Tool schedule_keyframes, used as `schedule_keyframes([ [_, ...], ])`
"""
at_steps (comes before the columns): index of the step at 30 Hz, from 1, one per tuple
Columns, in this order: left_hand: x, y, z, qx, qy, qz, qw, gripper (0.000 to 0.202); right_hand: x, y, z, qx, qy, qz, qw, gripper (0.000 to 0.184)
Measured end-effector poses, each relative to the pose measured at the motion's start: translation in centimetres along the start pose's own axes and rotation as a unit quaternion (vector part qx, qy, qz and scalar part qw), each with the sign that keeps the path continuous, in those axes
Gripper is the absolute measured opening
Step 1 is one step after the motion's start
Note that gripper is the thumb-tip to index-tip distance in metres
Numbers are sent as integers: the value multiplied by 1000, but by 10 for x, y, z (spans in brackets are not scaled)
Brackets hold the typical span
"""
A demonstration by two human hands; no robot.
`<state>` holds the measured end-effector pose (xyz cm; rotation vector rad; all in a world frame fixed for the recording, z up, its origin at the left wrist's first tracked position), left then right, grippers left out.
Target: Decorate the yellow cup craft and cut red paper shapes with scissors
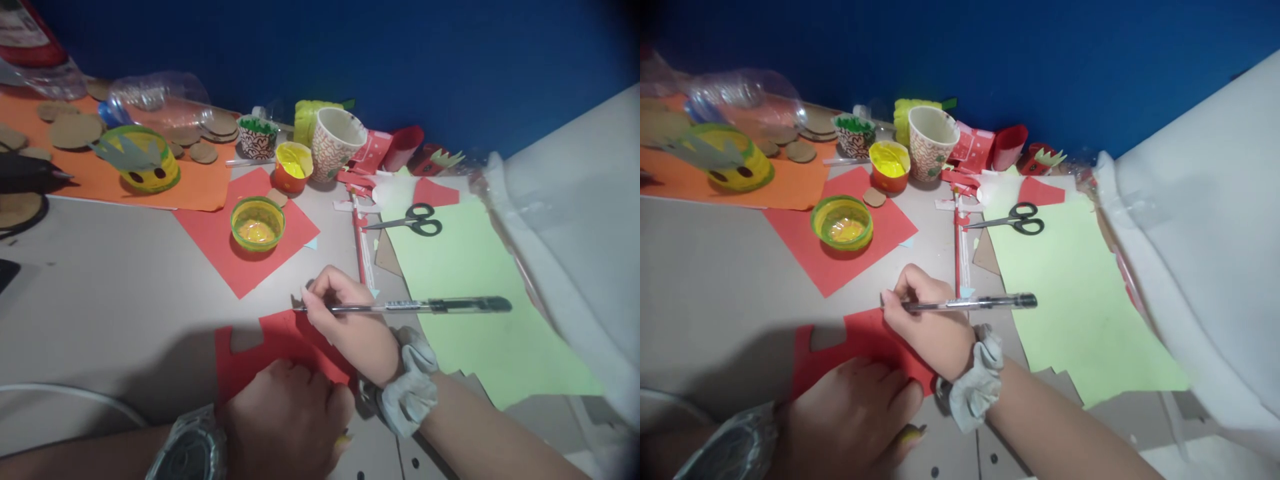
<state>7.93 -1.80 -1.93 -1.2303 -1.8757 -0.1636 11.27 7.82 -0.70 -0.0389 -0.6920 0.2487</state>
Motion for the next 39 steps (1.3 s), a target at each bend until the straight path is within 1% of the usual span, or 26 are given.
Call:
schedule_keyframes([
  [4, 1, 1, -1, -3, -1, -7, 1000, 20, 2, 0, 3, 21, -15, -7, 1000, 27],
  [8, 4, 0, -1, -2, 3, -30, 1000, 18, 2, 0, 3, 21, -21, -5, 1000, 27],
  [10, 5, -1, -1, -1, 1, -47, 999, 19, 2, 0, 6, 31, -29, -4, 999, 26],
  [12, 9, -4, 0, 5, -4, -78, 997, 20, 2, 0, 8, 41, -32, 2, 999, 26],
  [14, 12, -6, 1, 14, -12, -104, 994, 20, 1, 0, 7, 36, -31, 6, 999, 27],
  [15, 12, -7, 2, 15, -17, -106, 994, 20, 2, 0, 6, 31, -33, 5, 999, 27],
  [20, 8, -6, 3, 18, -24, -85, 996, 16, 3, -2, 5, 27, -31, -4, 999, 26],
  [23, 9, -5, 4, 25, -17, -87, 996, 18, 6, -4, 5, 31, -21, -24, 999, 27],
  [27, 11, -5, 3, 25, -8, -93, 995, 21, 6, -5, 4, 29, -60, -23, 998, 26],
  [30, 5, -4, -1, 9, -10, -47, 999, 18, 11, -4, 1, 18, -61, -44, 997, 25],
  [32, 4, -4, -2, 1, -10, -32, 999, 18, 12, -3, 1, 18, -57, -46, 997, 26],
  [36, 8, -2, 1, 9, -1, -58, 998, 19, 10, -2, 1, 16, -63, -38, 997, 25],
  [39, 6, 0, 1, 5, 6, -45, 999, 19, 10, -2, 0, 9, -55, -37, 998, 24],
])
Point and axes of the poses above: each hand's wrist, its own y-axis towards the middle knuckle, its own x-axis out of the back of the hand, z = x × y, the point moved 10 cm from there along y, towards the middle knuckle, and after that the axes turned 11 degrees about -y, right-handed, at the moved point
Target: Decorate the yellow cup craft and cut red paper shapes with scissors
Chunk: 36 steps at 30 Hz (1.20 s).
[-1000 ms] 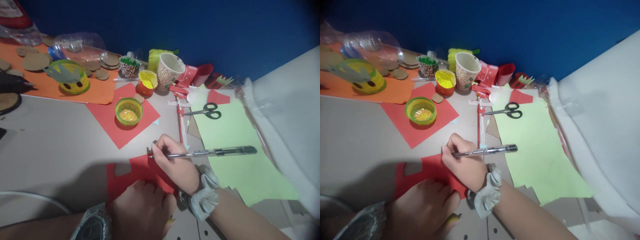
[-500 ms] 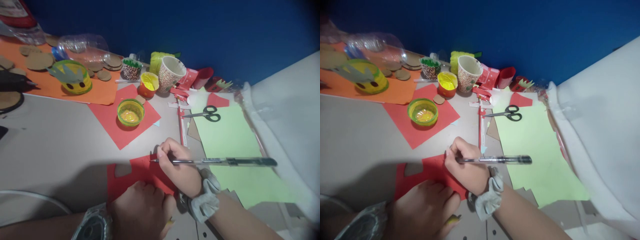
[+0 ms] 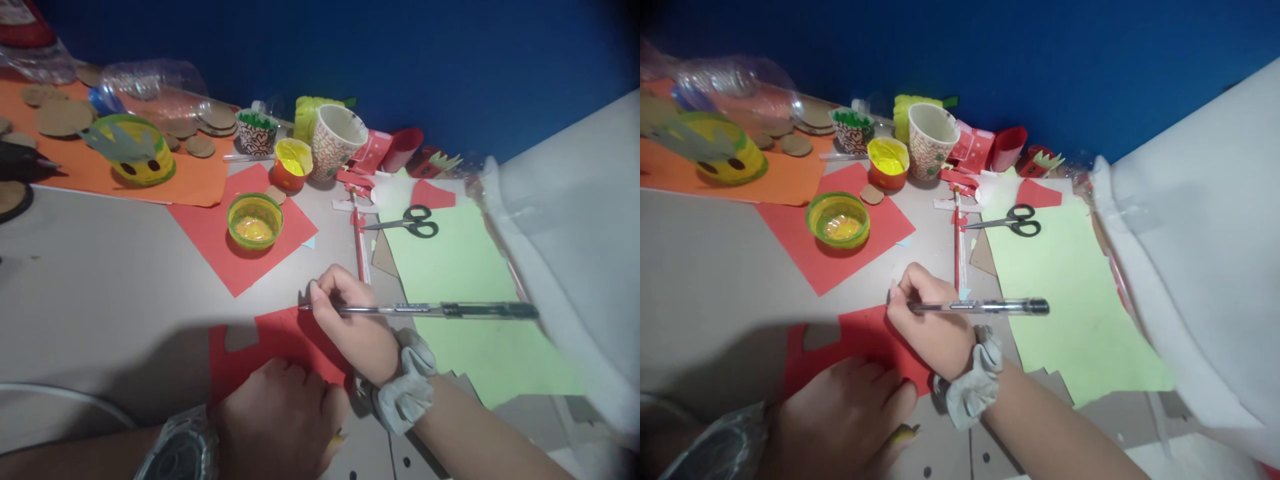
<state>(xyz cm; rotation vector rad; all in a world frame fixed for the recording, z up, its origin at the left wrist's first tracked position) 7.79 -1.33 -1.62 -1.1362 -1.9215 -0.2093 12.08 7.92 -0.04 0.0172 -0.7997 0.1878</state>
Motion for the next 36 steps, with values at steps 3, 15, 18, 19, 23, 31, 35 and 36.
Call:
schedule_keyframes([
  [3, -3, 0, -1, 3, -4, 17, 1000, 19, -1, 0, 1, 7, -7, 5, 1000, 25],
  [15, -8, 1, 6, 62, -75, 81, 992, 23, -1, -7, 13, 76, -20, 8, 997, 26],
  [18, -9, 1, 8, 72, -80, 79, 991, 25, -1, -8, 18, 90, -13, 11, 996, 26],
  [19, -9, 1, 7, 66, -79, 75, 992, 25, -1, -7, 17, 87, -13, 10, 996, 25],
  [23, -5, 0, 7, 60, -68, 55, 994, 23, 3, -6, 8, 54, -24, -5, 998, 25],
  [31, -3, -1, 3, 43, -32, 53, 997, 22, 5, -5, 1, 40, -24, -5, 999, 26],
  [35, -1, 0, 3, 48, -26, 39, 998, 20, 7, -4, -3, 23, -20, -10, 999, 25],
  [36, -1, 0, 3, 49, -27, 39, 998, 20, 6, -3, -3, 23, -20, -6, 1000, 25],
])
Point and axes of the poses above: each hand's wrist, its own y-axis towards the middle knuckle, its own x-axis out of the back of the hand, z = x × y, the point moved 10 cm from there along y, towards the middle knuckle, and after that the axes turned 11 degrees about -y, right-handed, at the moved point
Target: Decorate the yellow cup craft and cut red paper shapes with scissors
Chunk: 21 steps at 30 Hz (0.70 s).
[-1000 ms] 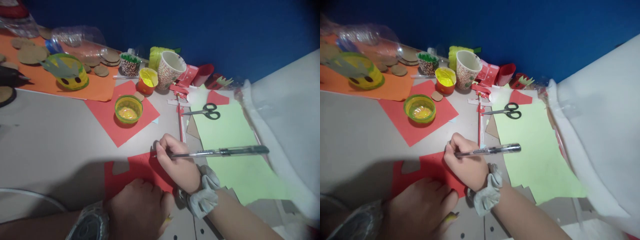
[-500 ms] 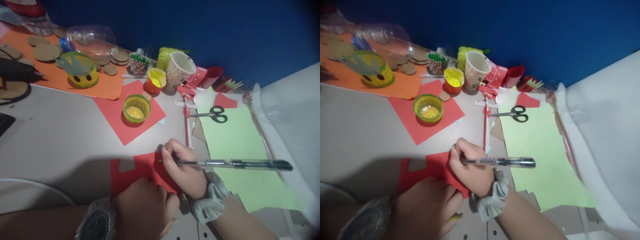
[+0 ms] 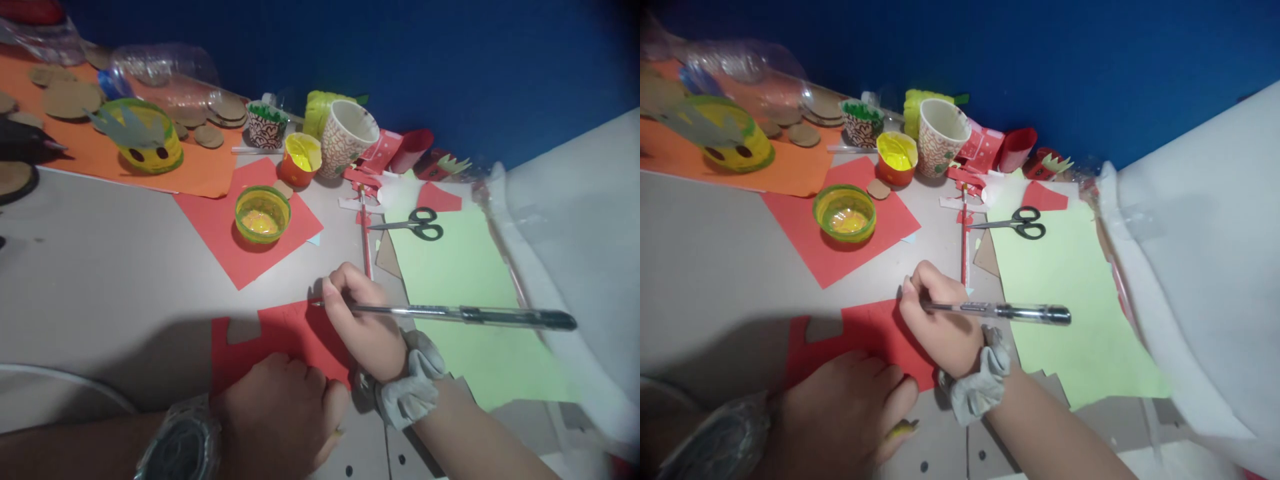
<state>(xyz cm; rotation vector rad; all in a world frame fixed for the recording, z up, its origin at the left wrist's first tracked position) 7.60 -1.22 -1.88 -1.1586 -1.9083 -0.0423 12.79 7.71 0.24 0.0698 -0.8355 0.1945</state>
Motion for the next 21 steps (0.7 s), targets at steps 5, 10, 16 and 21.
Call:
schedule_keyframes([
  [5, -3, -1, -2, -9, -2, 10, 1000, 19, 0, 2, 2, 7, 0, 1, 1000, 26],
  [10, -4, -2, 2, 10, -4, 19, 1000, 19, -2, 1, 6, 26, 6, 12, 1000, 27],
  [16, -2, -3, 2, 2, -16, 1, 1000, 21, 1, 1, 0, 1, -5, -2, 1000, 25],
  [21, 0, -2, 4, 2, -18, -23, 1000, 19, -1, 2, 3, 6, -15, 6, 1000, 25],
])
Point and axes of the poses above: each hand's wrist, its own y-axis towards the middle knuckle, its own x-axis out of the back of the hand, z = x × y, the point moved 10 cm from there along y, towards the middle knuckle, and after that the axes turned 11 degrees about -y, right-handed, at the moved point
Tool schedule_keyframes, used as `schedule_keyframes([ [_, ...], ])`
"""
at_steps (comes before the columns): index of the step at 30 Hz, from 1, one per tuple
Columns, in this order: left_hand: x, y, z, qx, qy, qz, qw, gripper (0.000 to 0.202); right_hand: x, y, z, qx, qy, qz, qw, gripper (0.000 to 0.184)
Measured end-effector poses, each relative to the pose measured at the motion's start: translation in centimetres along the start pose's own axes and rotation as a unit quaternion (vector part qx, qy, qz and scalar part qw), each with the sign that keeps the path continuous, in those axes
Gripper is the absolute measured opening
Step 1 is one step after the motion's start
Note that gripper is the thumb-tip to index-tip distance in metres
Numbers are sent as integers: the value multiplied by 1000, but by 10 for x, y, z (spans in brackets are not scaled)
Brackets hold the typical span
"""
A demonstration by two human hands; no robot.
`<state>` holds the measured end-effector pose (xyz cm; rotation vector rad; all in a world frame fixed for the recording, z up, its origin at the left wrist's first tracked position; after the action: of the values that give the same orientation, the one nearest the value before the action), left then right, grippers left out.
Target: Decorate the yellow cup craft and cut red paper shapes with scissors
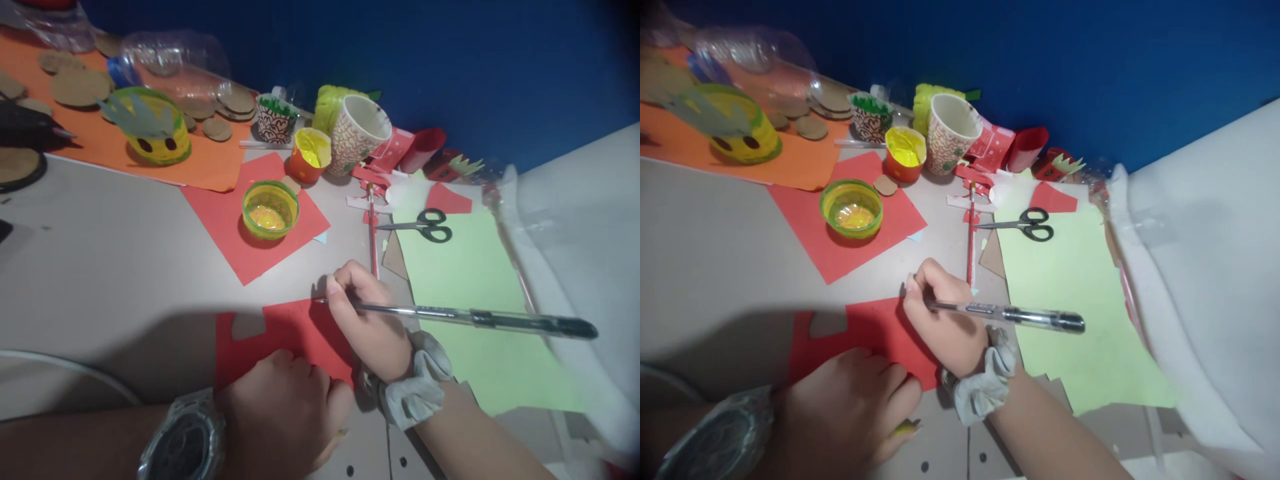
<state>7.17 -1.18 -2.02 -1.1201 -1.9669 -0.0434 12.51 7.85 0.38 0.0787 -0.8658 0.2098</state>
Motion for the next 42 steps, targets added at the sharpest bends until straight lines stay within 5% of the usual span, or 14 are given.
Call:
schedule_keyframes([
  [30, -3, 0, -2, -14, -9, -1, 1000, 17, 7, 0, -2, 12, -25, -20, 999, 26],
  [42, 0, 2, -6, -20, 24, 40, 999, 18, 6, 0, 2, 20, -19, -1, 1000, 26],
])
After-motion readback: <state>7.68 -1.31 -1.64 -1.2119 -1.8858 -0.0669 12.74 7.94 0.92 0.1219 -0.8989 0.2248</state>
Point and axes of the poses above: each hand's wrist, its own y-axis towards the middle knuckle, its own x-axis out of the back of the hand, z = x × y, the point moved 10 cm from there along y, towards the middle knuckle, and after that the axes turned 11 degrees about -y, right-handed, at the moved point
